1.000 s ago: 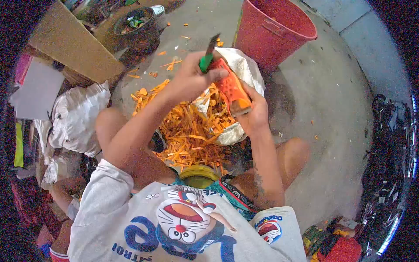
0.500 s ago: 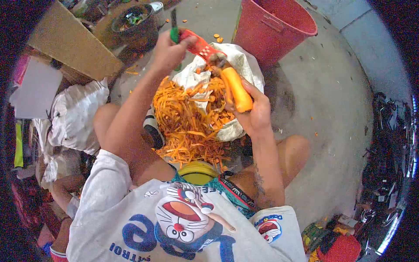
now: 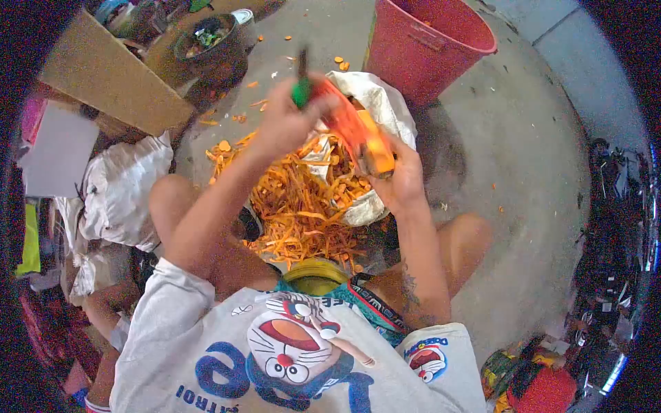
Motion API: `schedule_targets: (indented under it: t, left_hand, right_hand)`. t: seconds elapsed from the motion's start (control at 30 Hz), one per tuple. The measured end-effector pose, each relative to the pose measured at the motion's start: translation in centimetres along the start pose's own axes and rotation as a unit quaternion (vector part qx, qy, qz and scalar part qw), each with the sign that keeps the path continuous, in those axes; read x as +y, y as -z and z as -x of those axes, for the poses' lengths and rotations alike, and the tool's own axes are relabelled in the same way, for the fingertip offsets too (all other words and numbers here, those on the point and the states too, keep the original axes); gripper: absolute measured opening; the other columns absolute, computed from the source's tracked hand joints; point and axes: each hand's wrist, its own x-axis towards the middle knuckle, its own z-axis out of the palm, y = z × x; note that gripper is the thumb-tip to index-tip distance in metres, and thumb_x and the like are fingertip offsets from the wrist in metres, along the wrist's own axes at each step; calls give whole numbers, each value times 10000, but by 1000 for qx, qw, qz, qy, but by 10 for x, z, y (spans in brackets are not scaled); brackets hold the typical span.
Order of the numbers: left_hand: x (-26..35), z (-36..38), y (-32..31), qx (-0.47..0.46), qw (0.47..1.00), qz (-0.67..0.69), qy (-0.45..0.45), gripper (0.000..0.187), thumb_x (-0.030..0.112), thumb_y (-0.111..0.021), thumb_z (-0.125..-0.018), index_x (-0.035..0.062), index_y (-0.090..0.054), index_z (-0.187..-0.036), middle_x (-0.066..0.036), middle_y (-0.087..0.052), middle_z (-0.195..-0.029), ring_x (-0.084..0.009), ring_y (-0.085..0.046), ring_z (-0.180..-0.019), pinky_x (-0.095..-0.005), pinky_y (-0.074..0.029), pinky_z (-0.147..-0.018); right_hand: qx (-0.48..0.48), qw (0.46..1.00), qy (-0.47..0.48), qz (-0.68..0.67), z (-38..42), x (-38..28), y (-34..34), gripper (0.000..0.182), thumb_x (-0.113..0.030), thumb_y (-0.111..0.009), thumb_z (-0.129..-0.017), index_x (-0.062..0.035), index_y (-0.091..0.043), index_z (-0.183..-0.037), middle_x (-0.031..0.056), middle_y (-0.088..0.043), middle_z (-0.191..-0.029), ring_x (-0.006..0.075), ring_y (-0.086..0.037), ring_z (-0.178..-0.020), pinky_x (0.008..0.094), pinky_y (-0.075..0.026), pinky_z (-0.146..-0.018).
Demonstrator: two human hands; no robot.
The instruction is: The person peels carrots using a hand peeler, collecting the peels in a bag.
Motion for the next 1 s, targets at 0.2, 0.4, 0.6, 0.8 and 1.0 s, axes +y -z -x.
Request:
schedule_targets:
  t: [0.2,0.4,0.6,0.8,1.0]
  left_hand:
    - [-2,-30,40,62,990,-12,127,152,199,-732,-927,49,-716,-946,8,-672,-738,-55,-552,-581,-246,-436,-507]
    - [19,-2,-4,13,999,13,43,172,144,-765,-875,-5,-686,-911,-52,-703,-738,-110,-621,-644,-290,-528,-622]
    - [3,-28,40,68,989,-26,128,113,79,-668,-945,-17,-709,-902,-56,-734,-802,-112,-664,-707,-290,-523,-650]
    - [15,8,-6,-30,999,-15,12,163,140,-744,-894,-9,-696,-940,-40,-705,-765,-113,-634,-669,-296,-516,-622]
    - [-6,-22,35,74,984,-17,161,171,201,-708,-951,31,-694,-964,-26,-705,-811,-106,-638,-672,-269,-519,-630]
  right_hand:
    - [-121,991,-36,-46,2,-2,12,460,-299,-418,-1048,28,-518,-1356,109,-655,-1042,192,-594,-860,325,-475,-740]
    - [-48,998,17,43,11,-8,-10,460,-294,-415,-1052,41,-521,-1349,110,-647,-1003,186,-554,-797,301,-434,-705]
    - [-73,997,-13,-8,7,-6,7,443,-281,-429,-1048,42,-556,-1323,118,-670,-1144,208,-621,-935,370,-499,-794]
    - [32,999,-8,-26,13,-9,-17,475,-311,-458,-1034,42,-546,-1340,116,-663,-1099,190,-572,-839,310,-441,-710]
    - [-58,998,-11,-16,10,-9,-3,502,-316,-448,-1033,50,-503,-1371,120,-612,-989,186,-555,-805,313,-448,-718]
